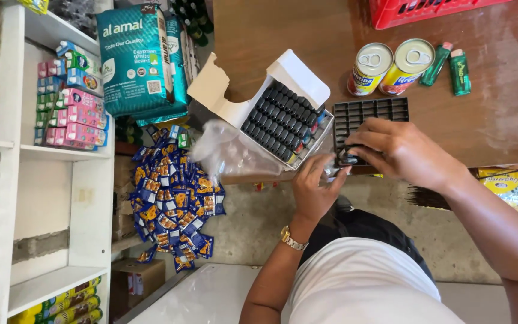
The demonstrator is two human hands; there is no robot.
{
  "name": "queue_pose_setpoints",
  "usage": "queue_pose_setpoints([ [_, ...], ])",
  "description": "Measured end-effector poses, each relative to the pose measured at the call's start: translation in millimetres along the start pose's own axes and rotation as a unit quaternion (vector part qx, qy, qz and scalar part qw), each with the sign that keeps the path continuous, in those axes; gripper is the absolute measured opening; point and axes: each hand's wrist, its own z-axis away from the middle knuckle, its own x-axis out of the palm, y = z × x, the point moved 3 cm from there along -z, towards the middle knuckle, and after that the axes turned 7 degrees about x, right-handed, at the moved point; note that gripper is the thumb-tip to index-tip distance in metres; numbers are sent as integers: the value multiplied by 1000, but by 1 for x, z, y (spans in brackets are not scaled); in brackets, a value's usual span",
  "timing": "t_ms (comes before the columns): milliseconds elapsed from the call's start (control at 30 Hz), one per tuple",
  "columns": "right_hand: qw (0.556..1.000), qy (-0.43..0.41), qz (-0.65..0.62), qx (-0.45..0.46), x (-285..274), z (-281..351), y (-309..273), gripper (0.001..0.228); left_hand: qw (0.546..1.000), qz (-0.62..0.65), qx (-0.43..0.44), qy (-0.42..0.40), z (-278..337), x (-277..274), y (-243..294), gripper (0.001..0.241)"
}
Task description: Placing various colored disposable lighters from a box into a plastic display grid on a retail counter.
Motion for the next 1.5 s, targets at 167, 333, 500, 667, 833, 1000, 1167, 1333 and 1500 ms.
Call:
queue_pose_setpoints([
  [167, 998, -40, -40, 10, 8, -3, 7, 23, 998, 33, 58, 11, -20, -8, 28, 55],
  [333, 993, -73, -82, 33, 4, -16, 10, 22, 991, 130, -4, -8, -17, 11, 9, 40],
  [500, 996, -38, -72, -48, 2, -40, -9, 21, 993, 111, 51, -8, -10, 24, -4, 33],
  [667, 994, 2, 45, -100, 28, -62, -6, 26, 995, 31, 88, 18, -6, 25, -2, 36],
  [833, 989, -36, 109, -97, 28, -70, 4, 25, 996, 84, 23, -5, -16, 12, 12, 54],
  [1000, 993, -36, 43, -102, -13, -65, -5, 24, 993, 53, 107, 15, -10, 16, 11, 42],
  [1167, 999, -19, 39, -24, -44, -33, -7, 24, 994, 99, 22, 36, -10, 8, 13, 68],
  [1333, 999, -16, 48, 3, -19, -12, 11, 23, 991, 112, 38, 58, -14, 2, 18, 79],
  [1500, 1000, -11, 8, 8, -7, -10, 9, 25, 993, 115, 34, 5, -15, 17, 11, 66],
])
